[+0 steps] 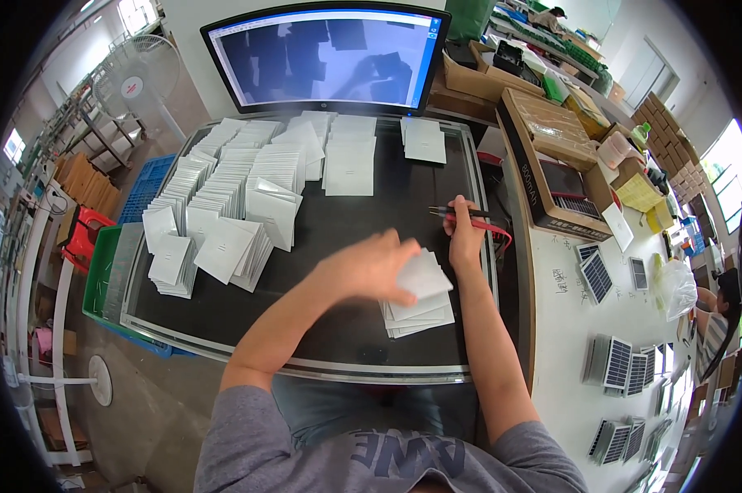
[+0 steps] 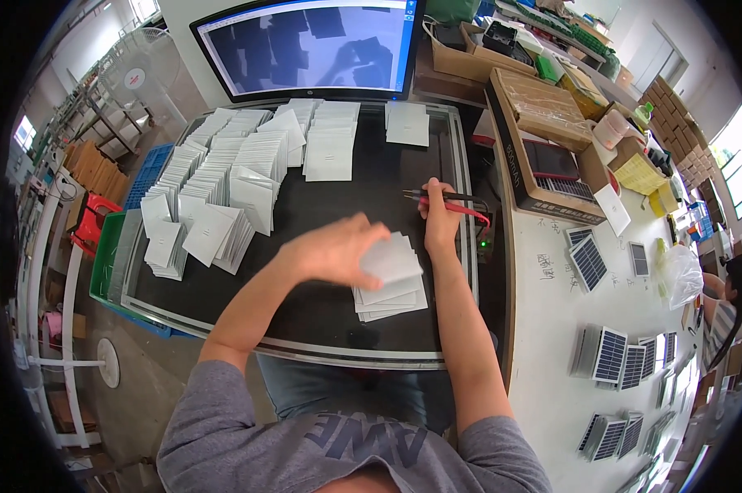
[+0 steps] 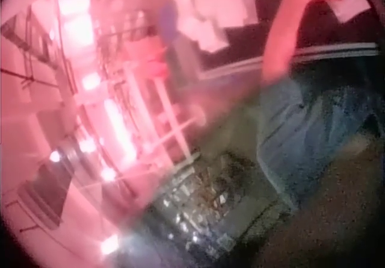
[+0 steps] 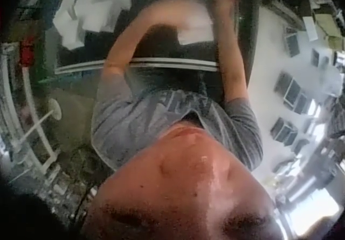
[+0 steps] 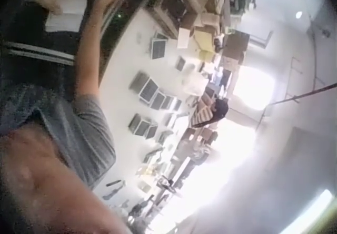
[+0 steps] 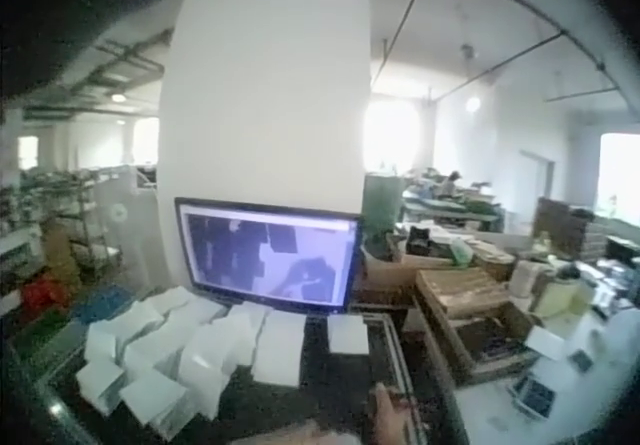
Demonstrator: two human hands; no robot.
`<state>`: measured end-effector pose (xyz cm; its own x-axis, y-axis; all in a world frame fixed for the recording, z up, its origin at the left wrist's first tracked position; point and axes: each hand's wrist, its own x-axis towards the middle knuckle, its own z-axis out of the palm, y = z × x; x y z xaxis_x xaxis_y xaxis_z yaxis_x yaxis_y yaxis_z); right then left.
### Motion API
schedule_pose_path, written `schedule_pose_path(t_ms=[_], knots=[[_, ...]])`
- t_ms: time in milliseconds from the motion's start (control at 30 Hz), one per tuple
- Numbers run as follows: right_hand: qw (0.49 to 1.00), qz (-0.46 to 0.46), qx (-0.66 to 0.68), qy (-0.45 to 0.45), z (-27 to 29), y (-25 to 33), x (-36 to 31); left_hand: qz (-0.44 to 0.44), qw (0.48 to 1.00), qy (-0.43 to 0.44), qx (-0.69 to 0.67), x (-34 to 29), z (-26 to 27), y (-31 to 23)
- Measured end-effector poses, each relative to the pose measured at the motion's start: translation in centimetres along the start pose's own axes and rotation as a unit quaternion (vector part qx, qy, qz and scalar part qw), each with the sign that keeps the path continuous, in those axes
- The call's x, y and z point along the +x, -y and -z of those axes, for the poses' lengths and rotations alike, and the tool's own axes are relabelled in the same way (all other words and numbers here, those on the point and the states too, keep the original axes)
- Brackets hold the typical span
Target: The person solders or tests small electronic components on a workbench using a soldering iron.
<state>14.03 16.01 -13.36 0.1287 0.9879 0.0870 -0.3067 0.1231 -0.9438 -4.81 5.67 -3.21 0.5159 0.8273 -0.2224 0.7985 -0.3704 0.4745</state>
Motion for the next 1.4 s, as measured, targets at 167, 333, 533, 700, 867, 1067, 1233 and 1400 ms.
schedule_pose_path(t_ms=[167, 333, 533, 700, 867, 1067, 1233, 1400], knots=[[0.999, 0.0, -0.036, 0.019, -0.3, 0.1, -0.1, -0.013, 0.997, -0.007, 0.075, -0.2, -1.0, 0.3], [0.999, 0.0, -0.031, 0.02, -0.4, -0.1, -0.2, -0.024, 0.995, -0.038, 0.089, -0.2, -2.4, -1.1], [1.0, -0.007, -0.015, 0.015, 0.2, 0.5, 0.0, 0.009, 0.997, 0.006, 0.08, 0.0, -2.1, -2.6], [0.992, -0.019, 0.126, 0.011, 0.0, 0.5, 0.1, -0.012, 0.993, -0.115, 0.009, 2.9, -0.1, 2.2], [0.99, 0.005, -0.11, 0.091, -0.3, -0.1, -0.9, 0.012, 0.977, -0.212, 0.033, 5.7, -2.6, 4.0], [0.977, 0.023, -0.172, 0.125, -1.2, 0.0, -1.4, 0.007, 0.98, -0.198, 0.013, 6.0, -3.0, 4.0], [0.98, 0.016, -0.154, 0.125, -1.0, 0.0, -1.2, 0.012, 0.979, -0.205, 0.004, 6.2, -3.1, 3.8], [0.981, 0.014, -0.147, 0.122, -1.1, -0.2, -1.3, 0.017, 0.98, -0.197, 0.01, 6.2, -2.9, 3.7]])
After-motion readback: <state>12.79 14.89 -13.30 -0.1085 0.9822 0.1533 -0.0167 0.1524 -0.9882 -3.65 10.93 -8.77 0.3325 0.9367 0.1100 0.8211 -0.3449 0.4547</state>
